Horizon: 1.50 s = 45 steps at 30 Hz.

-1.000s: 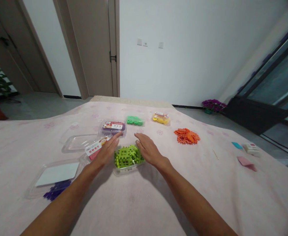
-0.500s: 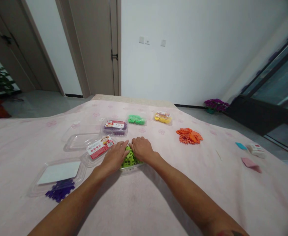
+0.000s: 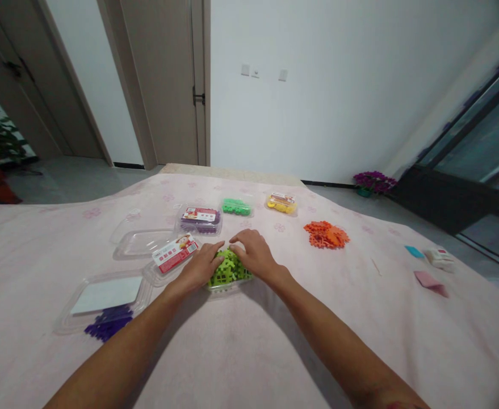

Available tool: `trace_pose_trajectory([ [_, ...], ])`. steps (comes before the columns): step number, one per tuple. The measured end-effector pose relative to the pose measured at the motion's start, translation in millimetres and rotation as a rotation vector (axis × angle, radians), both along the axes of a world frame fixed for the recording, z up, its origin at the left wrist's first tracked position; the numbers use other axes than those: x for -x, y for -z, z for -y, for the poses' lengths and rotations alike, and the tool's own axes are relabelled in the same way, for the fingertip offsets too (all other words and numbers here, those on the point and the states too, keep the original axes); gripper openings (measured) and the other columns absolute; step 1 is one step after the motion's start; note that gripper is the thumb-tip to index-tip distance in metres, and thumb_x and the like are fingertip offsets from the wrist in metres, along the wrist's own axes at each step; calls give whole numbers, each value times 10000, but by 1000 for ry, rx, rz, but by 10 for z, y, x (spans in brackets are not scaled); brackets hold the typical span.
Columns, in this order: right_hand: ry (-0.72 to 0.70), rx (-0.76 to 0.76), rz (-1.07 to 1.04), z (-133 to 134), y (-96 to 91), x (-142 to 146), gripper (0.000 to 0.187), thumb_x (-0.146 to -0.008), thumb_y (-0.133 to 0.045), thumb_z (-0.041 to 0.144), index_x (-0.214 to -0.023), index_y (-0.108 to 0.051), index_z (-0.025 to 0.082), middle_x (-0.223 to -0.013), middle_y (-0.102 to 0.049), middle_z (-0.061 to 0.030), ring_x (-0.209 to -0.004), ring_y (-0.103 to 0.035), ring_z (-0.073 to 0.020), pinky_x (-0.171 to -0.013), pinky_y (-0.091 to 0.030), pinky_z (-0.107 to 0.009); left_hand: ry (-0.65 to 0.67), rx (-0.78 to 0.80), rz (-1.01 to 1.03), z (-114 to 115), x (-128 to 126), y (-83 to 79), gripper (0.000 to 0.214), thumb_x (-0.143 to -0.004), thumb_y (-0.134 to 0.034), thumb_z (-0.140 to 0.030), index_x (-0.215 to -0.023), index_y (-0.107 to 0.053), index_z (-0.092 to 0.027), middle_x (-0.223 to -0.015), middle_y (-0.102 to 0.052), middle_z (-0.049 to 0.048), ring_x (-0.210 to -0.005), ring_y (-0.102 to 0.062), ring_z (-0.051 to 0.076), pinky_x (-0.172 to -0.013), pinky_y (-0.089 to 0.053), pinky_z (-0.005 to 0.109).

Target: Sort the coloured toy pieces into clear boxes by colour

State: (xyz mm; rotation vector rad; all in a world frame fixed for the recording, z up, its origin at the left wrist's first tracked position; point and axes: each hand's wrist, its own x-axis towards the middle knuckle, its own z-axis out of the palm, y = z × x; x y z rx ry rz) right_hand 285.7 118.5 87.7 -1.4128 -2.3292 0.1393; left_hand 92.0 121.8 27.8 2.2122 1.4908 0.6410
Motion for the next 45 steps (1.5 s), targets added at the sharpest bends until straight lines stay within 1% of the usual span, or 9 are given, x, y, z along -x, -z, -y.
trace_pose_trajectory([
  [3, -20, -76, 42, 271, -19, -35, 111, -903, -618, 245, -910, -725, 219, -971, -654, -65, -968, -524, -232, -855, -395, -358, -24, 21, 32, -36, -5, 6, 505, -934, -423, -347, -1399, -531, -181, -1318, -621, 136, -1261, -551, 257, -1080, -400, 432],
  [7, 21, -39, 107, 508, 58, 26, 144, -912, -614, 261, -861, -746, 237, -916, -643, -68, -924, -512, -238, -787, -398, -361, -43, 38, 48, -50, -13, 11, 495, -933, -408, -334, -1380, -549, -175, -1283, -632, 129, -1232, -571, 250, -1079, -410, 425],
  [22, 97, 74, 40, 530, 76, 204, 103, -803, -754, 320, -890, -781, 272, -919, -671, -47, -913, -551, -217, -758, -395, -310, -55, 92, 160, -47, -12, 52, 486, -907, -440, -292, -1353, -580, -158, -1321, -611, 134, -1262, -536, 254, -1106, -373, 415],
  [25, 108, 115, 16, 538, 51, 254, 46, -787, -753, 293, -801, -769, 252, -874, -672, -34, -875, -550, -206, -728, -380, -296, -52, 117, 200, -48, -11, 35, 502, -884, -486, -305, -1350, -586, -148, -1328, -608, 145, -1270, -524, 268, -1112, -360, 420],
  [31, -29, 238, -291, 424, 0, 54, 24, -796, -695, 210, -786, -717, 209, -848, -669, -1, -851, -581, -163, -740, -400, -255, -31, 190, 313, -68, 40, -38, 530, -845, -557, -367, -1328, -613, -156, -1333, -622, 150, -1259, -549, 277, -1096, -390, 414],
  [34, -1, 364, -524, 344, 29, -110, 42, -808, -657, 226, -802, -673, 187, -778, -656, 15, -736, -579, -141, -676, -409, -242, 0, 282, 442, -56, 71, -64, 527, -908, -446, -413, -1332, -611, -149, -1291, -663, 135, -1194, -609, 260, -1026, -465, 416],
  [37, 72, 383, -681, 317, 85, -196, 96, -819, -638, 277, -799, -636, 184, -714, -632, 28, -664, -559, -134, -639, -409, -243, -4, 357, 575, -33, 72, -57, 536, -847, -534, -386, -1308, -623, -127, -1280, -671, 148, -1174, -626, 275, -1017, -476, 434],
  [41, 115, 314, -674, 343, 125, -223, 105, -825, -625, 299, -807, -622, 195, -699, -618, 35, -651, -546, -132, -626, -399, -244, 1, 325, 557, -16, 68, -73, 571, -710, -677, -287, -1267, -651, -165, -1351, -626, 162, -1223, -593, 305, -1064, -436, 473],
  [45, 83, 321, -674, 369, 81, -249, 108, -830, -616, 305, -806, -620, 199, -699, -617, 34, -649, -544, -131, -620, -397, -242, 94, 433, 566, -26, 88, -114, 661, -703, -708, -323, -1333, -597, -155, -1327, -642, 176, -1139, -653, 306, -967, -515, 460],
])
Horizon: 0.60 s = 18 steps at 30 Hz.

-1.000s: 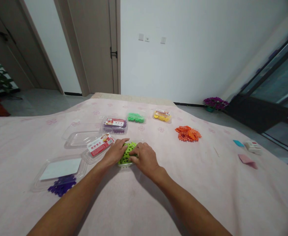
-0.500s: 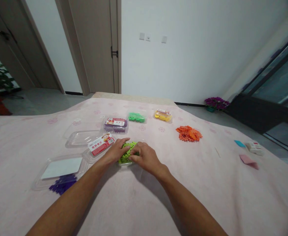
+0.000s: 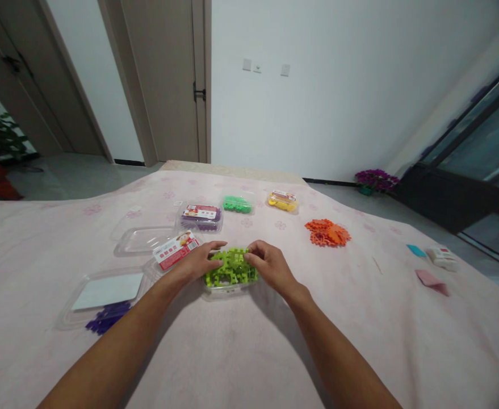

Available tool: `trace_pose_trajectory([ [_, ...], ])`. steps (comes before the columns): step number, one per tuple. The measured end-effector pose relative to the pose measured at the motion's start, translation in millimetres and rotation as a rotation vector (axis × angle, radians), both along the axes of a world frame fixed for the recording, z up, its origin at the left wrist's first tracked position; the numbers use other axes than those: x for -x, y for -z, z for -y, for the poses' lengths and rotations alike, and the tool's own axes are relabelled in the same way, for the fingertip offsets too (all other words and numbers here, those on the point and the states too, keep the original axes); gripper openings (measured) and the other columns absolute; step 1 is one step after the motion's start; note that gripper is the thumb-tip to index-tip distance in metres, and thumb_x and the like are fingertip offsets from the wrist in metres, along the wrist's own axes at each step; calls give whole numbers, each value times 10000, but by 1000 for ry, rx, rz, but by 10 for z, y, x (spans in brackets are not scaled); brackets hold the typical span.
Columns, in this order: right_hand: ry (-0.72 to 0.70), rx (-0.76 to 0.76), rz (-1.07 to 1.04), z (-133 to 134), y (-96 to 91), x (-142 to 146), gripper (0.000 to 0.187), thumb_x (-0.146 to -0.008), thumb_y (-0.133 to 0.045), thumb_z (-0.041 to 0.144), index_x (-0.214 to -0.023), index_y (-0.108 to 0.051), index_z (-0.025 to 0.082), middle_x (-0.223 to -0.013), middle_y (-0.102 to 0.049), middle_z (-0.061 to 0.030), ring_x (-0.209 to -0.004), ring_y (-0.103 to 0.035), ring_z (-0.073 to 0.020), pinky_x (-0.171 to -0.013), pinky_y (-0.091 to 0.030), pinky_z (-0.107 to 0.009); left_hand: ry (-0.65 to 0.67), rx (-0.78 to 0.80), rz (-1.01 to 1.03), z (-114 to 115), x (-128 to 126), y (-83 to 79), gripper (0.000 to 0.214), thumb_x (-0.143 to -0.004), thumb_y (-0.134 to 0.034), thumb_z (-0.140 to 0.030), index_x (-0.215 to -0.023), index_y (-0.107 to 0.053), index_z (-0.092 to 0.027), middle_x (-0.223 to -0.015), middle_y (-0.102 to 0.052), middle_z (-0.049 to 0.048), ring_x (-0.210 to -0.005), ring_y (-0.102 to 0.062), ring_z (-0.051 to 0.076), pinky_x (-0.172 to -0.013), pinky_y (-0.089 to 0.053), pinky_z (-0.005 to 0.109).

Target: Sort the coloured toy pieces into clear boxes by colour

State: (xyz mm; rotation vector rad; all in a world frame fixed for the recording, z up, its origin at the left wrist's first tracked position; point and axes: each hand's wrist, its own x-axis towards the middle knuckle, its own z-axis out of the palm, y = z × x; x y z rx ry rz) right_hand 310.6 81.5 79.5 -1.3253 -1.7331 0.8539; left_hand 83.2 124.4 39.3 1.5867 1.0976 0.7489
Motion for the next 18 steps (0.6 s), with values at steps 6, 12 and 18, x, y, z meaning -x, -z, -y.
trace_pose_trajectory([
  [6, 27, -14, 66, 35, -32, -1, 90, -830, -614, 285, -805, -627, 200, -697, -621, 31, -648, -549, -133, -627, -392, -246, -97, -105, -114, -40, -36, 99, 592, -751, -663, -338, -1309, -622, -145, -1342, -632, 176, -1208, -610, 310, -1031, -463, 455],
  [12, 19, -15, 9, 42, -5, 4, 96, -837, -616, 292, -816, -634, 200, -714, -633, 28, -668, -562, -134, -637, -405, -241, -91, -157, -191, -75, 5, 70, 611, -706, -712, -349, -1285, -656, -161, -1342, -642, 152, -1236, -587, 329, -1086, -404, 455],
  [18, -121, 39, 126, 127, 37, 99, 44, -814, -642, 216, -775, -640, 196, -682, -625, 39, -647, -550, -124, -614, -378, -230, -50, -233, -279, -98, -5, 71, 573, -712, -695, -304, -1276, -676, -205, -1334, -661, 106, -1231, -599, 300, -1096, -397, 401],
])
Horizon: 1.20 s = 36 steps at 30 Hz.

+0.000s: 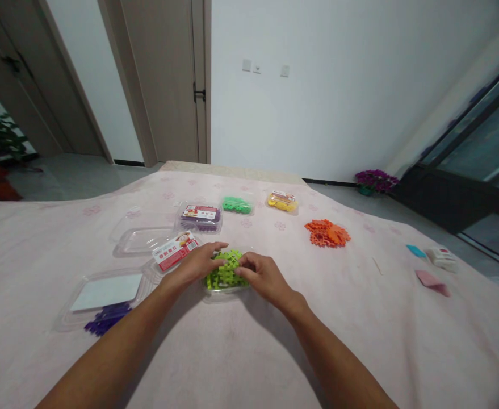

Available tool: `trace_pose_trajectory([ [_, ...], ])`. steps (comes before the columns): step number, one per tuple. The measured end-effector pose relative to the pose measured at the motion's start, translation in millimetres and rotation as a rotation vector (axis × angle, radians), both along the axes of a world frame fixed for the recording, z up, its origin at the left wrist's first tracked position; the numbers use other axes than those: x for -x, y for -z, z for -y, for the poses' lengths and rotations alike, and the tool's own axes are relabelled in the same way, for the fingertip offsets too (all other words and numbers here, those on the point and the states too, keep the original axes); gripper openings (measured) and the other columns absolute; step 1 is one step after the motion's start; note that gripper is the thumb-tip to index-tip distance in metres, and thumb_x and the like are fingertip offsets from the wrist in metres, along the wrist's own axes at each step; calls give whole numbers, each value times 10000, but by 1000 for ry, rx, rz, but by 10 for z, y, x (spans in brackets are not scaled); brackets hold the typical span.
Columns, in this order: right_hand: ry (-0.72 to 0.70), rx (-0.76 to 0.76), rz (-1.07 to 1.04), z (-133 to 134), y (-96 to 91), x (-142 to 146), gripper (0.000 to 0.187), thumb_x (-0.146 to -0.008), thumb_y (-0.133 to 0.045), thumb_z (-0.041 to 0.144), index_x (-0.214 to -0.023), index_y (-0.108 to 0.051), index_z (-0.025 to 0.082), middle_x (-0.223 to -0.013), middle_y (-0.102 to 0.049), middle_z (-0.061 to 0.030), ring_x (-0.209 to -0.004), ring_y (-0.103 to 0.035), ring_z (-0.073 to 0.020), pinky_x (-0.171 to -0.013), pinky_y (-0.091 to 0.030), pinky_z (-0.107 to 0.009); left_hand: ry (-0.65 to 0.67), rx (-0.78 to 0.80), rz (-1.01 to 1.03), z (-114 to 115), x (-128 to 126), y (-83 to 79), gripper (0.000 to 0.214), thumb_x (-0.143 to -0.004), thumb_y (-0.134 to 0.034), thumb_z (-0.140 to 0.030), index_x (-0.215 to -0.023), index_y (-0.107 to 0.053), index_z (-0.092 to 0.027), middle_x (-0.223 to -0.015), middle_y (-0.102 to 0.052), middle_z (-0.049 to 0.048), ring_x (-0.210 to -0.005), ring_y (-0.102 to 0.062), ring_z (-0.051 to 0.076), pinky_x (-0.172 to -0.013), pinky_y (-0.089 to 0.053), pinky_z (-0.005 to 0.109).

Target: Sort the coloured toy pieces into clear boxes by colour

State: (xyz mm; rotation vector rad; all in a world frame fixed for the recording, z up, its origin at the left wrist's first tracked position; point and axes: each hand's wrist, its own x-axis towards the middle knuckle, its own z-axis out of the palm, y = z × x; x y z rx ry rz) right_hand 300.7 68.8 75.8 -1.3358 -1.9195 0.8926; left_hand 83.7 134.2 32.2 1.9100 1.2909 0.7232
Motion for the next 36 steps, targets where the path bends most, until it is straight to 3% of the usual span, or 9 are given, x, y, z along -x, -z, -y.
trace_pose_trajectory([
  [8, 81, -244, 139, 111, -70, 6, 130, -879, -613, 190, -971, -700, 218, -945, -679, -37, -882, -616, -183, -809, -455, -305, -36, -55, 12, 163, -48, -204, 538, -954, -365, -464, -1264, -668, -145, -1324, -661, 134, -1235, -594, 268, -1090, -401, 399],
  [13, 93, -368, 193, 89, -61, -24, 170, -874, -616, 169, -1007, -697, 237, -953, -656, -52, -959, -589, -218, -882, -462, -364, -4, -154, -130, 341, -95, -198, 561, -913, -502, -495, -1359, -599, -168, -1442, -559, 157, -1359, -471, 302, -1156, -297, 446],
  [18, -86, -282, 157, 63, 27, -28, 231, -828, -630, 99, -995, -703, 240, -939, -651, -20, -928, -602, -189, -839, -477, -326, 64, -141, -294, 350, -67, -125, 719, -858, -611, -508, -1490, -463, -200, -1564, -399, 177, -1457, -317, 352, -1175, -226, 506],
  [22, 18, -268, 155, 49, 31, -76, 218, -822, -639, 102, -986, -709, 227, -925, -637, -24, -903, -602, -184, -820, -474, -320, 87, -143, -357, 323, -62, -75, 724, -886, -571, -522, -1527, -405, -229, -1599, -339, 173, -1485, -249, 370, -1173, -196, 542],
  [26, -68, -250, 223, 12, 0, -112, 170, -828, -625, 90, -882, -724, 217, -871, -630, -18, -864, -601, -170, -795, -467, -302, 82, -150, -416, 338, -81, -66, 718, -904, -531, -552, -1540, -383, -252, -1617, -301, 172, -1488, -212, 422, -1150, -174, 611],
  [29, 4, -275, 154, -50, -6, -166, 186, -846, -605, 106, -934, -725, 216, -905, -654, -28, -855, -612, -166, -806, -481, -309, 125, -188, -369, 348, -20, -135, 679, -925, -499, -526, -1535, -380, -255, -1617, -319, 139, -1494, -240, 362, -1174, -197, 547],
  [31, 115, -284, 109, -83, 7, -230, 190, -872, -582, 137, -978, -720, 214, -944, -669, -41, -835, -622, -167, -811, -495, -327, 61, -276, -293, 336, 96, -207, 604, -963, -424, -489, -1513, -407, -238, -1589, -384, 114, -1474, -309, 294, -1188, -230, 474],
  [33, 180, -311, 103, -80, 36, -297, 191, -894, -581, 191, -1033, -710, 217, -1005, -680, -61, -884, -633, -188, -858, -500, -363, -116, -396, -258, 302, 281, -275, 549, -980, -382, -458, -1463, -466, -211, -1526, -474, 109, -1423, -392, 257, -1184, -264, 426],
  [36, 70, -393, 172, -6, 115, -345, 446, -854, -696, 361, -1278, -619, 242, -1283, -626, -108, -1192, -560, -266, -1042, -426, -460, -385, -506, -421, 224, 630, -312, 539, -953, -436, -480, -1404, -533, -201, -1484, -504, 128, -1400, -401, 289, -1171, -269, 448],
])
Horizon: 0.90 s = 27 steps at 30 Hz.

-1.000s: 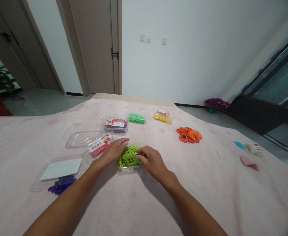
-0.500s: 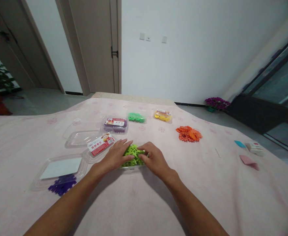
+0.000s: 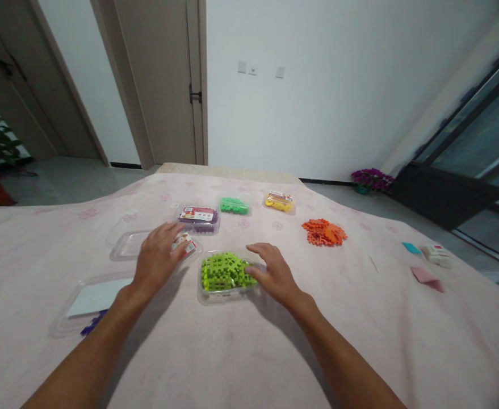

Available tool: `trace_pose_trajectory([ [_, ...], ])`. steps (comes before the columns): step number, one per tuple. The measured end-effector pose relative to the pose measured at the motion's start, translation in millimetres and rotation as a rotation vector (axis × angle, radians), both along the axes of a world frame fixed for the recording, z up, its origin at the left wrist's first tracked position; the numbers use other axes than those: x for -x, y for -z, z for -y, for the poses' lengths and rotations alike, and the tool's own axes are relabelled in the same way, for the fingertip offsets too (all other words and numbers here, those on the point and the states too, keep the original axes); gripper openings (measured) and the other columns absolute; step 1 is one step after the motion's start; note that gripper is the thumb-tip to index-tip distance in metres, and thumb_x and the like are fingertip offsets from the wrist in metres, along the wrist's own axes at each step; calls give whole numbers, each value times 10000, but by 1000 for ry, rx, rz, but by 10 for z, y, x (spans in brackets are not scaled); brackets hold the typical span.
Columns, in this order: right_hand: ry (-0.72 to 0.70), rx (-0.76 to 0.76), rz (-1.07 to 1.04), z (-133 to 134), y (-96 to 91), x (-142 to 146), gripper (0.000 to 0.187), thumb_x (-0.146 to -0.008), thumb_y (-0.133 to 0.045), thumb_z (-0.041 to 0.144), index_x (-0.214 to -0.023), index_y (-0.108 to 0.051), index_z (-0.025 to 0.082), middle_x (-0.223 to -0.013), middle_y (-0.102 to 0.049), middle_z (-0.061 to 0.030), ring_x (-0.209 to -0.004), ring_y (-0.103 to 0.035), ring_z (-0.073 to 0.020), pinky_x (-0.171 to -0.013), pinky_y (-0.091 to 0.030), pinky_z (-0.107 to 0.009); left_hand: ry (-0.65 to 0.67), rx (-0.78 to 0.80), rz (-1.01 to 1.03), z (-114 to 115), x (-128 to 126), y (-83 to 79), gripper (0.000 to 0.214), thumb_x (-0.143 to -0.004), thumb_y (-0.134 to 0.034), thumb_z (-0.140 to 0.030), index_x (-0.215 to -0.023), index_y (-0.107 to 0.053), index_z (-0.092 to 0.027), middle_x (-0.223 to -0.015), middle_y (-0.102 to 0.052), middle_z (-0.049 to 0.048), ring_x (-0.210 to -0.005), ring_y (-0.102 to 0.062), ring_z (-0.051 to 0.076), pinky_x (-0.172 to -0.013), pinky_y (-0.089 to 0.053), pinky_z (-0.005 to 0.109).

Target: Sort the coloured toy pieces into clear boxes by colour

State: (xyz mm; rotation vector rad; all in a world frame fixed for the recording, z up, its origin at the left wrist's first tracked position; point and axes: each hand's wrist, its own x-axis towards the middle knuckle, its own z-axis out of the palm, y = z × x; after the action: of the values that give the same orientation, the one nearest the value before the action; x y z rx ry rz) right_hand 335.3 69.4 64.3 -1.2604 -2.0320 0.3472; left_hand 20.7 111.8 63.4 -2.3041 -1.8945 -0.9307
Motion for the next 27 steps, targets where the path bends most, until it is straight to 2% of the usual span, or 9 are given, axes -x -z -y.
trace_pose_trajectory([
  [3, -164, 1, 163, 63, 121, 41, 929, -693, -812, 563, -1479, -436, 242, -1532, -420, -149, -1417, -355, -346, -1155, -304, -534, -187, 109, -197, -72, 285, 45, 760, -851, -548, -615, -1460, -478, -166, -1531, -419, 205, -1430, -322, 395, -1132, -274, 537],
  [5, -189, 15, 231, 39, 200, 100, 1018, -663, -816, 601, -1510, -393, 227, -1554, -389, -161, -1445, -310, -365, -1171, -280, -550, -222, 226, -279, -101, 379, 78, 911, -769, -618, -669, -1502, -422, -164, -1542, -396, 231, -1427, -312, 434, -1109, -276, 573],
  [9, -118, -3, 261, -132, 265, 221, 947, -699, -818, 509, -1501, -412, 210, -1501, -465, -156, -1425, -348, -349, -1175, -287, -537, -162, 297, -321, -118, 378, 76, 866, -753, -673, -580, -1489, -433, -193, -1494, -485, 203, -1373, -415, 406, -1117, -225, 608],
  [14, -137, 29, 266, -250, 196, 255, 966, -656, -842, 517, -1488, -434, 244, -1525, -441, -134, -1431, -334, -349, -1173, -275, -541, -94, 154, -214, -85, 316, 83, 535, -870, -566, -385, -1363, -561, -180, -1374, -617, 164, -1260, -556, 324, -1122, -285, 508],
  [16, -141, 22, 221, -258, 184, 225, 859, -734, -778, 546, -1476, -450, 262, -1530, -439, -127, -1436, -334, -333, -1172, -271, -546, -84, 85, -176, -49, 304, 101, 449, -892, -527, -347, -1304, -600, -185, -1304, -668, 138, -1200, -597, 304, -1113, -315, 474],
  [19, -90, -25, 86, -282, 194, 160, 589, -895, -623, 496, -1424, -511, 263, -1488, -493, -113, -1411, -379, -294, -1167, -290, -530, -105, -17, -97, 19, 307, 71, 351, -942, -448, -354, -1191, -654, -217, -1154, -734, 91, -1102, -640, 278, -1069, -376, 433],
  [21, -43, -51, -27, -304, 186, 117, 483, -937, -565, 458, -1377, -552, 259, -1434, -546, -107, -1361, -440, -272, -1153, -324, -510, -160, -73, -13, 56, 338, -23, 357, -971, -400, -383, -1159, -668, -239, -1113, -744, 65, -1049, -659, 256, -994, -436, 388],
  [24, 21, -37, -166, -311, 86, 72, 409, -941, -558, 434, -1305, -601, 252, -1345, -608, -100, -1280, -514, -258, -1122, -375, -486, -242, -116, 170, 76, 405, -265, 379, -960, -426, -446, -1166, -678, -253, -1133, -740, 37, -964, -684, 222, -840, -491, 317],
  [27, 32, 36, -289, -276, -116, 70, 403, -945, -540, 452, -1280, -611, 238, -1305, -622, -103, -1215, -566, -250, -1064, -436, -463, -136, -17, 371, 56, 366, -502, 403, -896, -523, -491, -1147, -711, -237, -1048, -762, 16, -851, -689, 196, -739, -497, 275],
])
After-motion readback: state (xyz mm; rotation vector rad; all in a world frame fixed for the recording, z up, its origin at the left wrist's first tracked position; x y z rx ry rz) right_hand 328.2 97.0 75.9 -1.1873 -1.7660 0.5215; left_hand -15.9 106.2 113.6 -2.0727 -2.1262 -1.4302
